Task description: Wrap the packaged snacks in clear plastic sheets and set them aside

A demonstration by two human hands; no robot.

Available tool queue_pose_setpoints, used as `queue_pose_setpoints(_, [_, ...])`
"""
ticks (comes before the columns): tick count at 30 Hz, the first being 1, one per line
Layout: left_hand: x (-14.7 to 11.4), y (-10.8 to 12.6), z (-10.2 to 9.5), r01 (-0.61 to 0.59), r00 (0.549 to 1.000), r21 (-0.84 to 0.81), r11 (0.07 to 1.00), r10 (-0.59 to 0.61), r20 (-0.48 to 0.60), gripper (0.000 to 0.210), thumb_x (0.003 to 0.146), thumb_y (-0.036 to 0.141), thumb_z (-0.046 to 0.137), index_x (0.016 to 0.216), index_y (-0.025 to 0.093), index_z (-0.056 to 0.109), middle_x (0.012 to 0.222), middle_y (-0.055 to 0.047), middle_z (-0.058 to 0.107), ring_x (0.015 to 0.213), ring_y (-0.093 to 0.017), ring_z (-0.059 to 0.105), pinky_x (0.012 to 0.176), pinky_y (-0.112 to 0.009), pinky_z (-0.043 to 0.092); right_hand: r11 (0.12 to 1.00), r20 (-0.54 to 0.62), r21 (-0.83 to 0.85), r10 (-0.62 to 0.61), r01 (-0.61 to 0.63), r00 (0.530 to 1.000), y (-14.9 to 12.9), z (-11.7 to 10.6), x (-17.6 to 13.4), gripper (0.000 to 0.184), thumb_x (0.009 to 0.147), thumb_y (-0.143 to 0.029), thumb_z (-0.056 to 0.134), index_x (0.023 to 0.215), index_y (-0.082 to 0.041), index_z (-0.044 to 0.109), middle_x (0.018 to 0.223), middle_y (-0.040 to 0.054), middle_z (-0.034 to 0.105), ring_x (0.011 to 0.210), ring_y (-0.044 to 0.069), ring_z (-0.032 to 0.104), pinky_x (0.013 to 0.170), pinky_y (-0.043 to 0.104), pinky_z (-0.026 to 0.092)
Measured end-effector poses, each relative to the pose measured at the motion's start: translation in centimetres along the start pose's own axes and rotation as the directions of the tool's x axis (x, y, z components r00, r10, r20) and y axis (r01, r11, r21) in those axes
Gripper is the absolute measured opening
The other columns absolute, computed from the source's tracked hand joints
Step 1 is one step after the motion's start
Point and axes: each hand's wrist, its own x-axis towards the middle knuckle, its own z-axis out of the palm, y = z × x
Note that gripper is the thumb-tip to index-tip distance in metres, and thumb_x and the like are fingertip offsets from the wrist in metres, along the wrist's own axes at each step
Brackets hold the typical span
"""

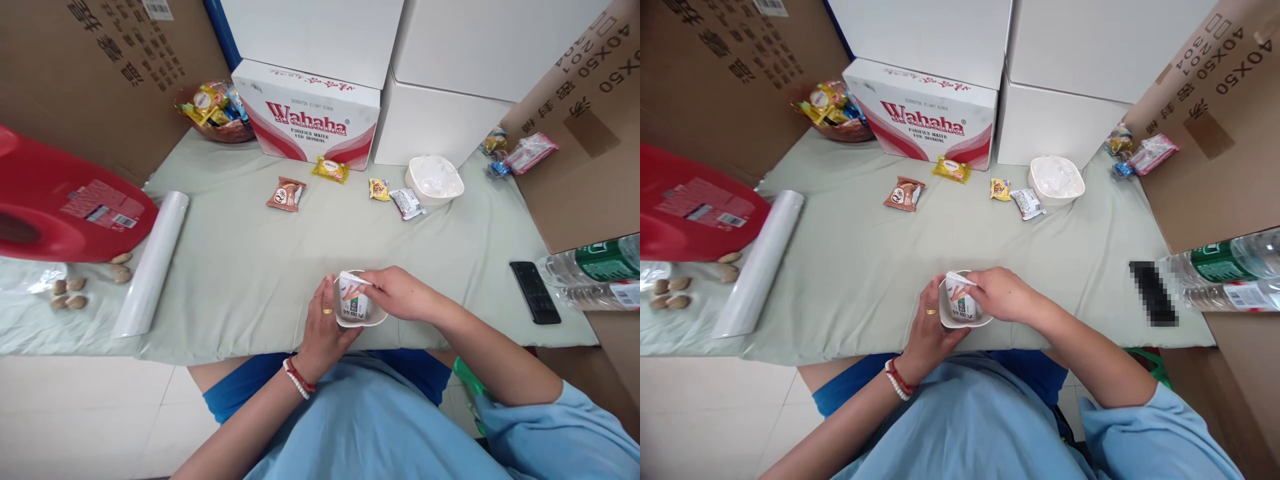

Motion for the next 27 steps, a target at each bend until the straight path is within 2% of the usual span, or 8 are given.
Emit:
queue_pose_setpoints(4, [-0.3,0.2,0.1,-0.026,1.0,-0.023,0.999,0.026,0.013,0.105,0.095,0.049,0.073,0.17,0.022,0.003,0.161,-0.026,0.038,0.15,-0.04,0.042,0.117,-0.06,0.048,0.912,0.06,-0.404,0.1,-0.067,0.993,-1.3,-0.2,0.5,0.034,0.108,-0.033,0.043,0.107,-0.021,0.075,0.103,0.0121,0.08,0.092,0.026,0.076,0.075,0.031,0.051])
queue_pose_setpoints(8, [-0.4,0.9,-0.6,-0.087,0.996,0.019,0.996,0.087,0.006,0.099,0.096,0.038,0.071,0.169,0.023,0.006,0.161,-0.025,0.039,0.15,-0.038,0.043,0.116,-0.058,0.05,0.811,0.044,-0.574,0.168,-0.113,0.985,-2.9,0.3,1.4,0.028,0.104,-0.023,0.048,0.105,-0.016,0.075,0.099,0.0176,0.08,0.093,0.03,0.078,0.072,0.032,0.053])
queue_pose_setpoints(12, [-0.7,1.4,-1.1,-0.264,0.961,0.209,0.941,0.276,-0.027,0.08,0.096,0.014,0.065,0.165,0.028,0.027,0.158,-0.018,0.05,0.157,-0.034,0.035,0.124,-0.061,0.04,0.792,-0.111,-0.574,0.178,-0.21,0.978,-3.4,1.6,1.3,0.029,0.107,-0.027,0.048,0.126,-0.018,0.068,0.104,0.0165,0.079,0.095,0.029,0.078,0.074,0.032,0.054])
queue_pose_setpoints(15, [-0.5,1.4,-1.0,-0.317,0.946,0.257,0.913,0.324,0.019,0.064,0.095,0.004,0.058,0.154,0.024,0.047,0.149,-0.015,0.06,0.156,-0.031,0.038,0.123,-0.058,0.043,0.811,-0.234,-0.528,0.146,-0.252,0.961,-2.9,2.5,1.1,0.041,0.11,-0.036,0.048,0.147,-0.021,0.052,0.116,0.0154,0.078,0.099,0.027,0.077,0.074,0.031,0.054])
queue_pose_setpoints(20, [1.0,1.8,-0.9,-0.372,0.928,0.203,0.906,0.366,0.068,0.059,0.094,0.006,0.061,0.15,0.022,0.051,0.153,-0.017,0.057,0.155,-0.034,0.041,0.124,-0.061,0.042,0.937,-0.275,-0.319,0.053,-0.143,0.96,-1.2,2.6,0.8,0.034,0.106,-0.026,0.054,0.139,-0.019,0.056,0.114,0.0104,0.077,0.097,0.023,0.074,0.074,0.029,0.051])
queue_pose_setpoints(22, [1.4,1.6,-1.5,-0.385,0.922,0.148,0.911,0.387,0.017,0.073,0.092,0.013,0.071,0.158,0.027,0.044,0.161,-0.016,0.049,0.155,-0.036,0.04,0.124,-0.063,0.042,0.983,-0.405,-0.177,-0.032,-0.044,0.914,0.6,1.9,0.3,0.04,0.103,-0.029,0.058,0.142,-0.02,0.054,0.107,0.007,0.077,0.09,0.02,0.072,0.076,0.029,0.051])
queue_pose_setpoints(24, [1.0,0.6,-2.5,-0.384,0.92,0.122,0.915,0.391,-0.031,0.09,0.086,0.019,0.079,0.163,0.035,0.036,0.169,-0.007,0.04,0.155,-0.035,0.041,0.127,-0.063,0.039,0.999,-0.582,-0.038,-0.031,0.011,0.813,3.7,0.6,-0.4,0.034,0.103,-0.036,0.057,0.133,-0.021,0.062,0.095,0.0035,0.076,0.08,0.017,0.068,0.077,0.028,0.05])
queue_pose_setpoints(27, [-0.7,-2.7,-4.3,-0.224,0.969,0.142,0.964,0.236,-0.079,0.086,0.084,0.028,0.074,0.16,0.047,0.039,0.167,0.014,0.04,0.152,-0.031,0.044,0.131,-0.055,0.038,0.959,-0.737,0.266,0.266,-0.095,0.621,10.5,-2.9,-1.2,0.028,0.096,-0.046,0.06,0.098,-0.021,0.072,0.075,-0.001,0.069,0.067,0.014,0.06,0.069,0.026,0.048])
